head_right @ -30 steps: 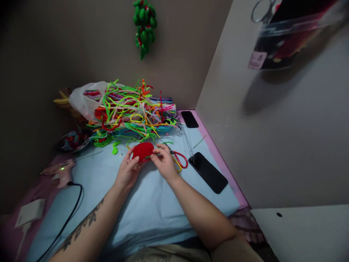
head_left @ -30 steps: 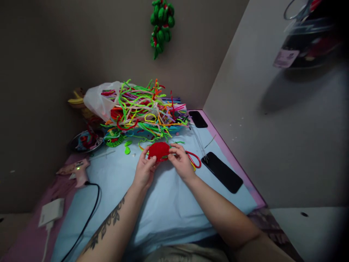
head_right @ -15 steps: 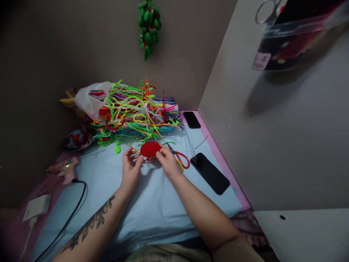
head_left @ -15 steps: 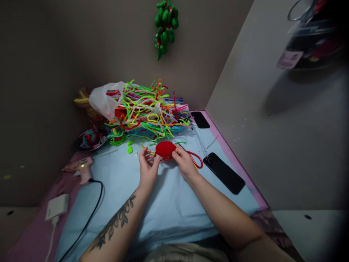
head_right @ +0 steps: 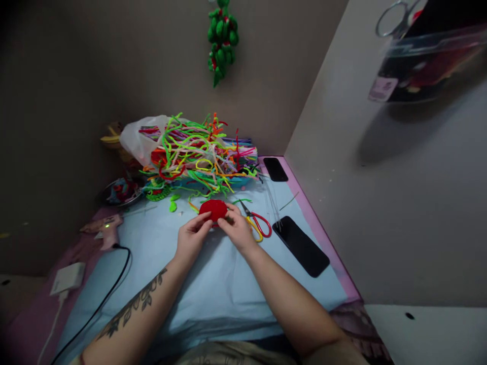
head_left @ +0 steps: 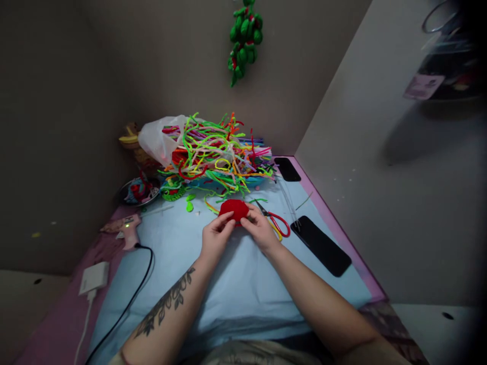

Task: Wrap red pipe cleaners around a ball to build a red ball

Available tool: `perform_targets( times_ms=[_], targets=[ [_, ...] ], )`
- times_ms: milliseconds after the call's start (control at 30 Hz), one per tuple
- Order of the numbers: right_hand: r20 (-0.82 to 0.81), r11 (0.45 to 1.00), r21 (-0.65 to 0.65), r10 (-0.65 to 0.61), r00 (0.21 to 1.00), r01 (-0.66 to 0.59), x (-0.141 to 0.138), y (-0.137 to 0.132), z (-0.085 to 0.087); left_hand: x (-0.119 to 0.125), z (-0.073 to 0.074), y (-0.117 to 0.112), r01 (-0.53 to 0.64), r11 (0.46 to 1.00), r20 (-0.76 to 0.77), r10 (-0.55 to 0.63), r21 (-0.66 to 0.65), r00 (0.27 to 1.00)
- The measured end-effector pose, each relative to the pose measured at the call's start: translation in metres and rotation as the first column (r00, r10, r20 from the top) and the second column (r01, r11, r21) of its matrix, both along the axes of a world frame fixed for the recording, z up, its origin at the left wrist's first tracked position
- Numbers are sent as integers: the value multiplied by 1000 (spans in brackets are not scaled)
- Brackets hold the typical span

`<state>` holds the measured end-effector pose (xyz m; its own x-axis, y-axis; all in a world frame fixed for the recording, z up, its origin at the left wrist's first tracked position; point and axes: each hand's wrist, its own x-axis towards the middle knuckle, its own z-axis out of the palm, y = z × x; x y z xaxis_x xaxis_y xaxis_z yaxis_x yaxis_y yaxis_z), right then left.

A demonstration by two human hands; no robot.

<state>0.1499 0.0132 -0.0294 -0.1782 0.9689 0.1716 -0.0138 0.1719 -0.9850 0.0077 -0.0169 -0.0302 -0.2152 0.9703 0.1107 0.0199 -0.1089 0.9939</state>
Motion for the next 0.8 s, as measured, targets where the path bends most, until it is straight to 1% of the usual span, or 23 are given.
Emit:
perform_targets(
  times_ms=[167,300,400,467,533,600,667,733,800],
  targets=[
    [-33,1000,-1,-17,999,17,1,2,-8,1,4,-4,-6,999,-151,12,43,989],
    [97,1000,29,0,995,-2,1,0,-5,1,5,-10,-65,992,-255,90,105,963],
    [135,998,55,16,991,-24,0,-4,-1,0,4,-18,-93,986,-266,126,135,956],
    [113,995,56,75,991,-82,0,-7,1,0,2,-25,-102,984,-248,136,145,959],
    [101,982,44,180,978,-185,1,-10,1,1,-1,-33,-108,982,-236,143,158,961],
    [97,952,0,305,947,-307,2,-11,0,2,-4,-40,-111,976,-256,158,190,954],
    [88,923,-57,385,919,-382,4,-12,-2,4,-6,-46,-97,963,-308,175,252,935],
    [82,916,-67,401,913,-396,6,-11,-2,6,-6,-51,-62,947,-361,179,314,915],
    [78,929,-31,371,925,-370,7,-11,-2,8,-6,-53,-42,939,-385,181,342,905]
  ],
)
